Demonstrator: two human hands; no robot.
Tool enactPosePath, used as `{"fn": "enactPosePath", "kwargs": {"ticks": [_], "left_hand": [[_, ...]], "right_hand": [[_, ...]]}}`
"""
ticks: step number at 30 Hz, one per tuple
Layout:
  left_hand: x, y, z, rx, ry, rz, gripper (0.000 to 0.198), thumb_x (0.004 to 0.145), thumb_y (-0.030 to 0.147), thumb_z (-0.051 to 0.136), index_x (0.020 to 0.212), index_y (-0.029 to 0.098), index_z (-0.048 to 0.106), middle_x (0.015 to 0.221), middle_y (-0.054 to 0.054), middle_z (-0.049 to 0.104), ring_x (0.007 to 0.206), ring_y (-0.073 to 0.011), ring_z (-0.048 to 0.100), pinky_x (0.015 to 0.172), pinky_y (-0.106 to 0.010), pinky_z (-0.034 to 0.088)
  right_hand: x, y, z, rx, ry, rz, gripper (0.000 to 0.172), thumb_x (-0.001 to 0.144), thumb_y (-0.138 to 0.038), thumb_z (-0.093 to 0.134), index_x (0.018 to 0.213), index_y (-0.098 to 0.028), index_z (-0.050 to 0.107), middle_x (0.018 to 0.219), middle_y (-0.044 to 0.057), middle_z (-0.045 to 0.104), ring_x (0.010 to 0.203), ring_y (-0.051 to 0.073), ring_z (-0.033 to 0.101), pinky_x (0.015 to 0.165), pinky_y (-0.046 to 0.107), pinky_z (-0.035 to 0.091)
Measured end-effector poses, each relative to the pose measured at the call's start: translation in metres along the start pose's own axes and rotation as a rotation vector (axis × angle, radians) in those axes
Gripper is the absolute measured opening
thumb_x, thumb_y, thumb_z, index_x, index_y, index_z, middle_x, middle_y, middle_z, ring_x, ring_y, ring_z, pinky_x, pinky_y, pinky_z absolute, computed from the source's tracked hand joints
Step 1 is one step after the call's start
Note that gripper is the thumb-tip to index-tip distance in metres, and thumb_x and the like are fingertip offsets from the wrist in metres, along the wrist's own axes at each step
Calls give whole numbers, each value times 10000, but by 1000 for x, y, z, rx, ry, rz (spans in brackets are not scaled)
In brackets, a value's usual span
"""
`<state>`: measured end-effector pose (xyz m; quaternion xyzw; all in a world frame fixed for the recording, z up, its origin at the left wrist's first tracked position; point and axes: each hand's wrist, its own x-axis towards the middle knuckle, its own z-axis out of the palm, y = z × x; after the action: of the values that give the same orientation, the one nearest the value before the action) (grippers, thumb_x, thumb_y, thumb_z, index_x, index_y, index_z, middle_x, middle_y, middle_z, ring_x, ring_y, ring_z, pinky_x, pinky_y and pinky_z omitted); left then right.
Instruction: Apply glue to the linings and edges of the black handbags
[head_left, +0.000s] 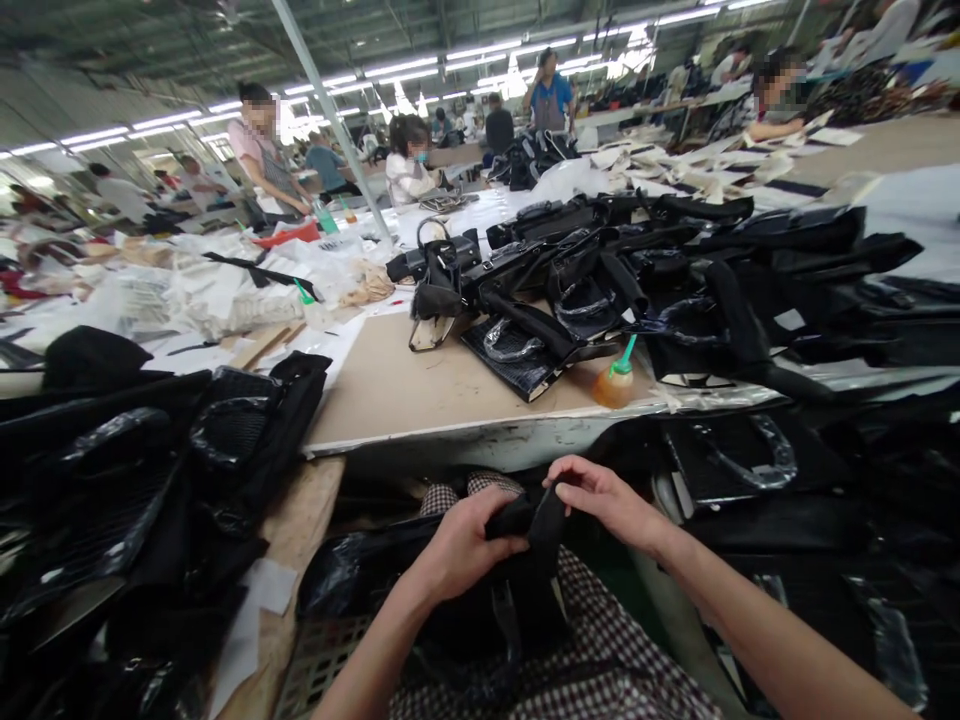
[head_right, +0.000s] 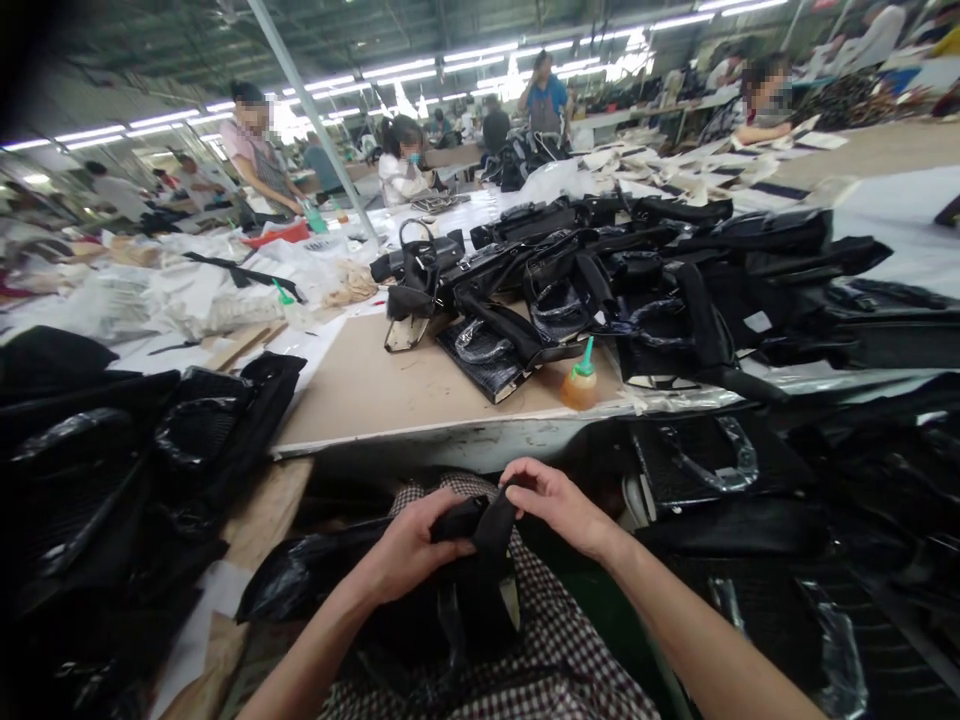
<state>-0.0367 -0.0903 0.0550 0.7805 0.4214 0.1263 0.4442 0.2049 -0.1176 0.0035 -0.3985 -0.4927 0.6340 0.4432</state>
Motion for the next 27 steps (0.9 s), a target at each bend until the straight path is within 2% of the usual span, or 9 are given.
{"fn": "enactPosePath", "kwargs": {"ticks": [2,4,7,10,13,19,22,24,27], "left_hand": [[-5,6,-3,-168,2,44,571,742,258,792,1288,253,627,1216,-51,667,1106,-230,612,1009,-365,450],[-8,12,-6,-347,4,47,643,760,308,783,1366,265,573,1292,-72,637,1171,-243,590,1046,-382,430],[-7,22,-6,-528,8,-9,453,817,379,722,1232,210,661,1173,-91,682,1081,-241,618,952,-357,470],[1,29,-1,-626,-22,-116,304,802,407,740,980,163,710,879,-38,678,804,-164,602,752,-270,462],[11,33,5,-680,-28,-227,290,780,418,754,785,136,686,713,4,603,662,-109,511,663,-234,403],[26,41,11,-598,-52,-367,251,707,371,732,682,125,682,625,14,548,582,-92,425,560,-219,324],[30,42,12,-537,-42,-360,194,689,316,685,642,129,671,591,24,497,563,-86,386,525,-211,288],[31,41,13,-533,-26,-348,166,680,293,668,636,133,662,596,21,491,562,-87,381,510,-207,285],[31,37,16,-564,-21,-328,152,680,285,662,637,140,655,621,13,515,564,-89,391,498,-202,298]], "right_hand": [[0,-3,3,24,-30,-27,334,898,-496,695,1014,-191,623,960,32,631,759,161,566,716,307,478],[-1,-5,6,40,-54,-46,345,901,-513,687,1006,-193,611,966,36,625,744,162,559,704,310,478],[-4,-7,8,54,-79,-68,327,912,-502,682,986,-193,607,906,20,603,725,155,541,699,302,464],[-6,-7,9,56,-98,-79,300,924,-479,679,991,-194,613,877,6,584,731,153,536,700,291,456],[-6,-6,7,50,-107,-83,285,934,-463,671,1017,-194,624,915,14,589,751,157,542,709,292,463],[-7,-2,5,31,-83,-103,256,943,-427,658,1052,-195,650,914,10,596,760,158,558,724,299,487],[-8,1,8,3,5,-123,277,913,-405,687,1111,-217,646,1053,41,590,913,198,589,748,307,508],[-12,1,11,-27,137,-137,335,879,-366,721,1173,-246,616,1195,58,533,1077,227,548,778,304,508],[-25,-4,21,-228,382,-110,191,882,-323,704,1047,-245,647,1071,45,566,948,209,570,700,286,488]]}}
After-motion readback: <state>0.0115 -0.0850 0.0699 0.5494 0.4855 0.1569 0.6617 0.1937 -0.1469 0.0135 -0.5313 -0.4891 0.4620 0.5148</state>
